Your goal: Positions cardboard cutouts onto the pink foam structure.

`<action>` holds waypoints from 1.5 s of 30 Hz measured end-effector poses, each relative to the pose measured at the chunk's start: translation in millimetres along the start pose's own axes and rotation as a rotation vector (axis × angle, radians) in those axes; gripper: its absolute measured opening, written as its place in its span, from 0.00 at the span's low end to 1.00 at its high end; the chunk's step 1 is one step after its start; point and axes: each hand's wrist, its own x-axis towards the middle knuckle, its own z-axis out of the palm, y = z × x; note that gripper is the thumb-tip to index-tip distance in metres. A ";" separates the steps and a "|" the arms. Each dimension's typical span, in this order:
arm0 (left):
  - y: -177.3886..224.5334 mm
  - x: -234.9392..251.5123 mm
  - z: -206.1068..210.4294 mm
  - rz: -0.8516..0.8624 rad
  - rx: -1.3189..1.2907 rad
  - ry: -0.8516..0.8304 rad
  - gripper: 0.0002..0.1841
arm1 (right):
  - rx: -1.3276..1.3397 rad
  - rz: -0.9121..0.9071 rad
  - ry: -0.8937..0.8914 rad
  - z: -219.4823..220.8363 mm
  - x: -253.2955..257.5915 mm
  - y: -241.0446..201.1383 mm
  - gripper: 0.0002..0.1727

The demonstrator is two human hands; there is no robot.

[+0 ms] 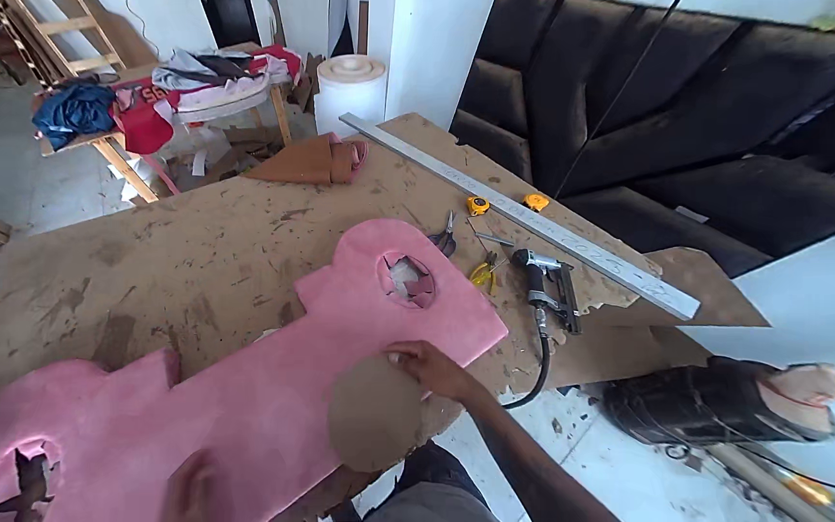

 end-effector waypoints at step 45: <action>154.7 59.5 337.7 -0.466 -0.518 -0.479 0.21 | 0.122 0.033 0.058 -196.6 -10.6 92.4 0.30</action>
